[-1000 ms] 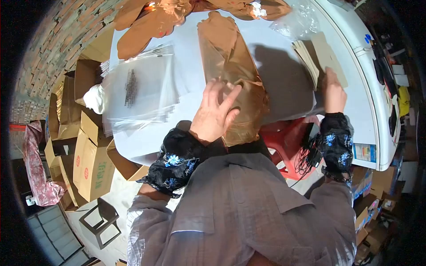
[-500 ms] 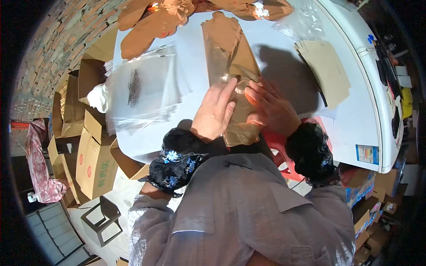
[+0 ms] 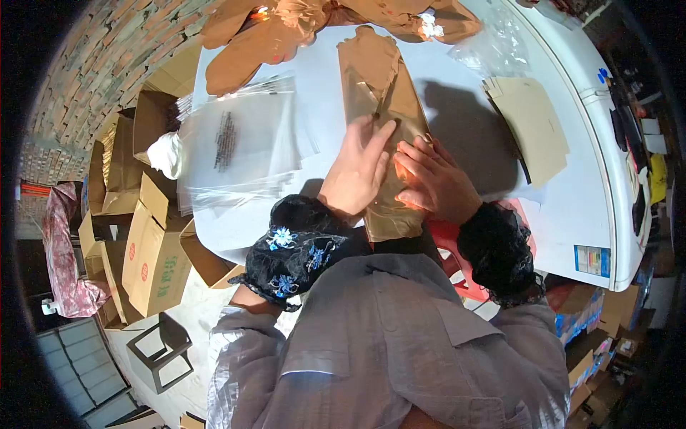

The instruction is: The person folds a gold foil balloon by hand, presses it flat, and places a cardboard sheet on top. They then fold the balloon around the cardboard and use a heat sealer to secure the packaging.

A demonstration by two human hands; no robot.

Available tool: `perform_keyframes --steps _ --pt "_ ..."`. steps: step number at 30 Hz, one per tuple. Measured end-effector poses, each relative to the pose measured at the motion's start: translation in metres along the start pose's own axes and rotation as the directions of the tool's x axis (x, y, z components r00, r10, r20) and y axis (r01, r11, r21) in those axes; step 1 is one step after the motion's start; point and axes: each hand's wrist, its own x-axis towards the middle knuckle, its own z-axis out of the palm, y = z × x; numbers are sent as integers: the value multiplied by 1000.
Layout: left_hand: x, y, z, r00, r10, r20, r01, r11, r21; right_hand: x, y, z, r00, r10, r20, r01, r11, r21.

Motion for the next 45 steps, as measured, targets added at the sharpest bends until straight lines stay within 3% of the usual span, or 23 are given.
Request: perform_keyframes --steps 5,6,12,30,36,45 --pt "25 -21 -6 997 -80 -2 79 980 181 1 1 -1 1000 0 7 0 1000 25" --pt "22 -39 4 997 17 -79 6 962 272 1 0 -1 1000 -1 4 1 1000 26" --pt "23 -65 23 999 12 -33 2 923 386 -1 3 1 1000 -27 -15 27 1000 8" --pt "27 -69 17 996 20 -87 3 965 261 7 -12 4 997 -75 5 74 995 60" --pt "29 -59 -12 997 -59 -53 63 995 75 5 -10 9 998 -59 -2 59 995 83" --pt "-26 -20 -42 963 81 257 -104 992 77 4 -9 10 999 -30 23 27 993 117"
